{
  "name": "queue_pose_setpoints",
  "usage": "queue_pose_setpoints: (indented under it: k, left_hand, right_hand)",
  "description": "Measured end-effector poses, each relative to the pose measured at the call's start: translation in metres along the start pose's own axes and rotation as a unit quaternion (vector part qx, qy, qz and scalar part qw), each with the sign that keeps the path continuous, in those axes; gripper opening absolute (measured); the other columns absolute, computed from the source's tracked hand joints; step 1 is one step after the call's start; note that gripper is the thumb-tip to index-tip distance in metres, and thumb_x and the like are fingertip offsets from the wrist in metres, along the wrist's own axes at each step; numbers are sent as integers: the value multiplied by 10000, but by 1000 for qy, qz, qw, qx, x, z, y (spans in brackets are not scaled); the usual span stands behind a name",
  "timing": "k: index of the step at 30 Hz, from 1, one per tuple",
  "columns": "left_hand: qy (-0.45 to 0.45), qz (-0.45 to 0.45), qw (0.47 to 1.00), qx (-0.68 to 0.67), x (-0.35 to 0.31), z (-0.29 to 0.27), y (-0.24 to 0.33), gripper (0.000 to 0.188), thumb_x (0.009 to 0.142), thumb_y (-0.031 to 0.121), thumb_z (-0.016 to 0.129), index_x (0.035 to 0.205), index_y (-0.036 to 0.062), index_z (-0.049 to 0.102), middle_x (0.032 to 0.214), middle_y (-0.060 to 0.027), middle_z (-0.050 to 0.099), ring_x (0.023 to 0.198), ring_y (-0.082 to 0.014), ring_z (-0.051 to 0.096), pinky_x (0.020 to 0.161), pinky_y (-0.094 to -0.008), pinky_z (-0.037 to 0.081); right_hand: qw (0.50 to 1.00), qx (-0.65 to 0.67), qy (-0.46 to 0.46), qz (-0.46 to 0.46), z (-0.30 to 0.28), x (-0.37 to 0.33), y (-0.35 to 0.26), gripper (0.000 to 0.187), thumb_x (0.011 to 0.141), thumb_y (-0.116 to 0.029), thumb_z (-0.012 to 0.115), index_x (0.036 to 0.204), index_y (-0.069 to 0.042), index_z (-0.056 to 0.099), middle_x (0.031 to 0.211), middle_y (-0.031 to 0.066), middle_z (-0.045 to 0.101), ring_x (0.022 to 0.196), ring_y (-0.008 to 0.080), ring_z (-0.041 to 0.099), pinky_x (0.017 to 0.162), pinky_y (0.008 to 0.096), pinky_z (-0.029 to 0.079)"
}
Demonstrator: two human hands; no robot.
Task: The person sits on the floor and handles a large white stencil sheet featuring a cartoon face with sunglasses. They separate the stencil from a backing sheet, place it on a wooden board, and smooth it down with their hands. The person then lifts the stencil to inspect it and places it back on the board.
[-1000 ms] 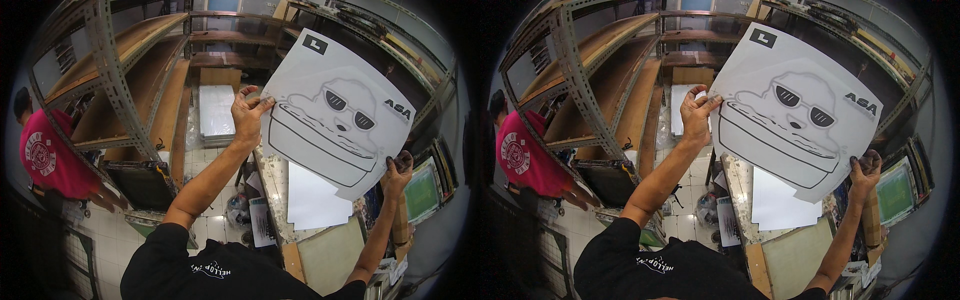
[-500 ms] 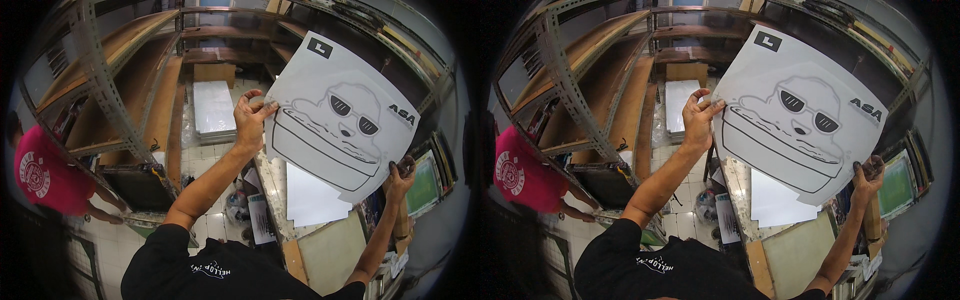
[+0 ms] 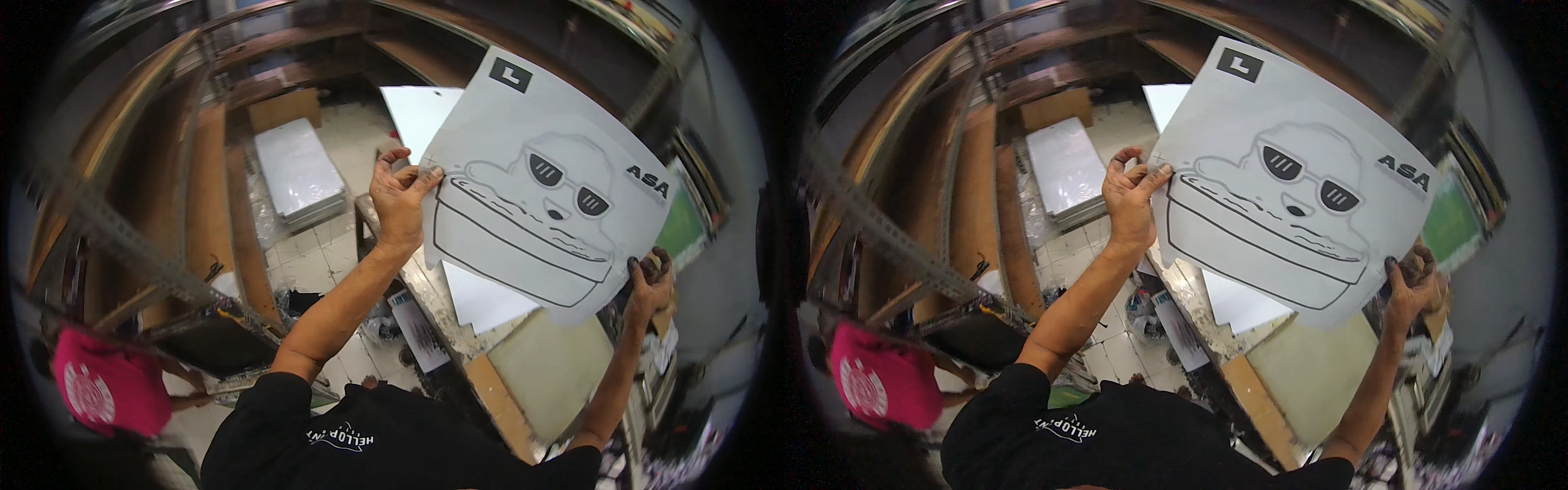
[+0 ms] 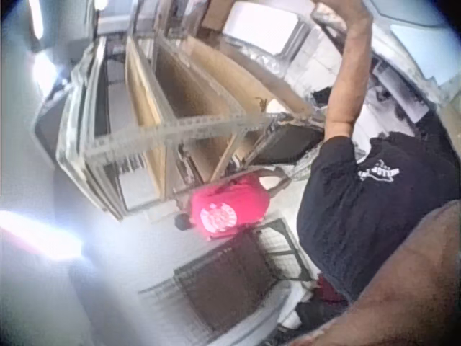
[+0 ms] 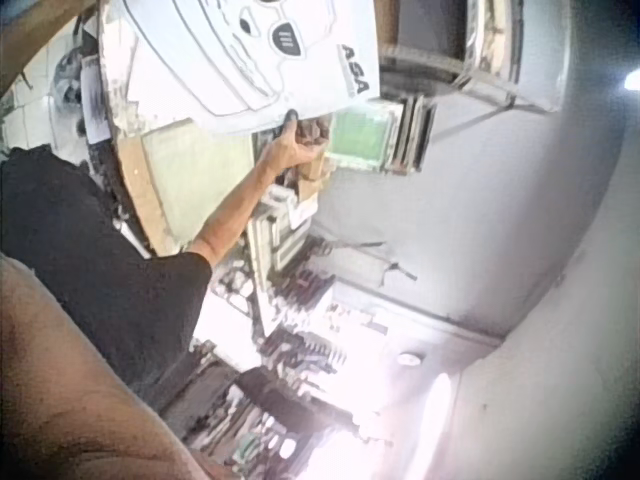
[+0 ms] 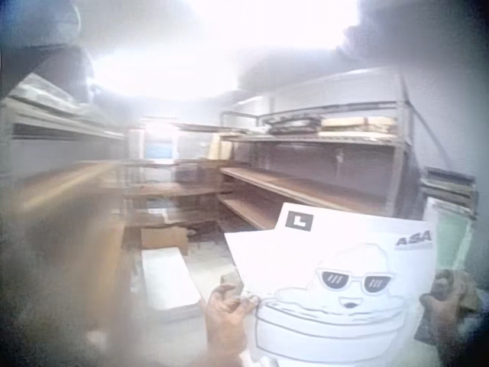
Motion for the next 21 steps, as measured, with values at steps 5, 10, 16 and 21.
queue_pose_setpoints:
  k: [5,10,16,21]
  left_hand:
    - [8,-88,996,0,20,-4,-26,538,780,-82,702,1197,-15,369,811,-147,671,781,-175,651,753,-252,514]
    - [-3,-217,976,21,33,-2,-55,543,774,-72,704,1206,-19,381,871,-177,666,832,-194,633,763,-269,494]
    - [-5,-368,929,43,31,6,-84,562,747,-66,707,1206,-4,388,953,-210,648,894,-229,608,784,-327,482]
    - [-27,-415,907,74,38,6,-105,588,714,-63,728,1199,10,404,940,-165,623,889,-216,577,825,-317,451]
  right_hand:
    - [991,-117,49,43,7,-24,-58,545,755,57,718,1234,-20,470,1020,90,606,903,159,607,836,295,508]
    - [970,-196,77,123,10,-42,-103,541,715,83,743,1180,-25,489,875,58,601,815,131,597,716,260,510]
    - [931,-278,125,203,20,-56,-152,527,695,105,738,1141,-15,483,849,67,578,762,132,591,658,252,511]
    - [898,-299,136,291,35,-62,-166,493,683,121,724,1092,2,475,882,94,575,771,146,609,651,265,527]
Point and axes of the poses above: each hand's wrist, its own x-axis towards the middle knuckle, its own z-axis out of the palm, y = z × x, the point moved 10 cm from there along x, towards the middle knuckle
